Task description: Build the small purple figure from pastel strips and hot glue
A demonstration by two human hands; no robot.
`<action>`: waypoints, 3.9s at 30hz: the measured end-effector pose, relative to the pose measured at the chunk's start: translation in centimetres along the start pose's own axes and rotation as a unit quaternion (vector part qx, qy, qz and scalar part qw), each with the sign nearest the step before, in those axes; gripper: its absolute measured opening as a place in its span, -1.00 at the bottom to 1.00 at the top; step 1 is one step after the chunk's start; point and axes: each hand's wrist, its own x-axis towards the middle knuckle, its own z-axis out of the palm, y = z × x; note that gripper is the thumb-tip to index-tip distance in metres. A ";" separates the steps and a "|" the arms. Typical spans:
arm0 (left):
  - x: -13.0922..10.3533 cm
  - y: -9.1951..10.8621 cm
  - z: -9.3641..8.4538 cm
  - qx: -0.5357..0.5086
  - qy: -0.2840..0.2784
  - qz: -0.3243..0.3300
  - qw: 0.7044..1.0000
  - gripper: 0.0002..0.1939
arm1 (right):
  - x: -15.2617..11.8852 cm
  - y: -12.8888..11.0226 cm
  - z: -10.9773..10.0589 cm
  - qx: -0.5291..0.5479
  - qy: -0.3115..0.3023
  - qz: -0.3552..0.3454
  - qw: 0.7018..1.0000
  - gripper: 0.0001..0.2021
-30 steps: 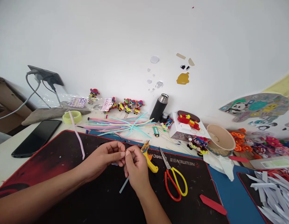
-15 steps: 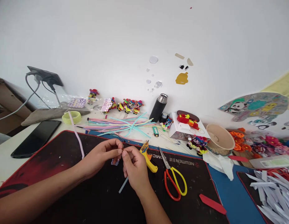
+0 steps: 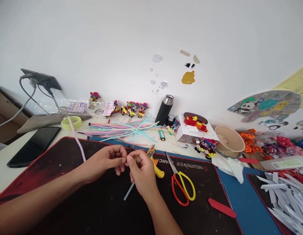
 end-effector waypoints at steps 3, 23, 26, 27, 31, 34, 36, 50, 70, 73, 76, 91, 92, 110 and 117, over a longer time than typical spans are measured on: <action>-0.1 0.0 0.0 -0.004 -0.004 -0.001 1.000 -0.70 | 0.0 0.0 -0.1 -0.002 -0.006 0.002 1.000 -0.65; 0.1 -0.2 -0.6 -0.018 0.006 0.023 1.000 -0.62 | -0.1 -0.2 0.0 -0.012 0.004 0.013 1.000 -0.62; 0.1 0.0 -0.6 0.015 0.004 0.030 0.999 -0.60 | -0.1 -0.4 0.0 -0.013 0.015 0.009 1.000 -0.61; 0.1 0.0 -0.5 0.024 0.007 0.032 0.999 -0.59 | -0.1 -0.4 0.0 -0.013 0.017 0.008 1.000 -0.61; 0.2 0.2 -0.4 0.038 0.021 0.029 0.999 -0.53 | -0.1 -0.6 0.0 -0.016 0.021 0.006 1.000 -0.62; 0.2 0.2 -0.3 0.047 0.020 0.033 0.998 -0.53 | -0.1 -0.6 0.0 -0.016 0.021 0.003 1.000 -0.62; 0.2 0.2 -0.3 0.055 0.018 0.038 0.998 -0.53 | -0.1 -0.4 0.0 -0.012 0.017 0.002 1.000 -0.61; 0.0 0.6 0.0 0.071 0.017 0.032 0.997 -0.55 | 0.0 -0.2 -0.2 0.057 -0.026 0.050 0.997 -0.59; 0.2 -0.4 0.8 -0.031 0.013 0.011 0.999 -0.60 | -0.2 -0.3 0.4 0.177 -0.050 0.113 0.976 -0.62; 0.2 -0.4 0.9 -0.045 0.014 0.012 0.999 -0.60 | -0.2 -0.4 0.4 0.184 -0.050 0.124 0.974 -0.61; 0.2 -0.4 0.9 -0.054 0.017 0.010 0.998 -0.60 | -0.2 -0.4 0.4 0.189 -0.053 0.125 0.973 -0.61; 0.0 -0.5 1.0 -0.078 0.024 0.013 0.997 -0.62 | -0.3 -0.3 0.5 0.230 -0.070 0.148 0.959 -0.64; 0.0 -0.4 1.1 -0.088 0.029 0.013 0.996 -0.61 | -0.3 -0.3 0.5 0.234 -0.071 0.149 0.958 -0.64; 0.0 -0.6 1.0 -0.098 0.026 0.018 0.995 -0.61 | -0.2 -0.3 0.5 0.269 -0.077 0.149 0.949 -0.66; 0.0 -0.4 1.1 -0.115 0.032 0.021 0.993 -0.54 | -0.2 -0.1 0.5 0.275 -0.077 0.150 0.946 -0.68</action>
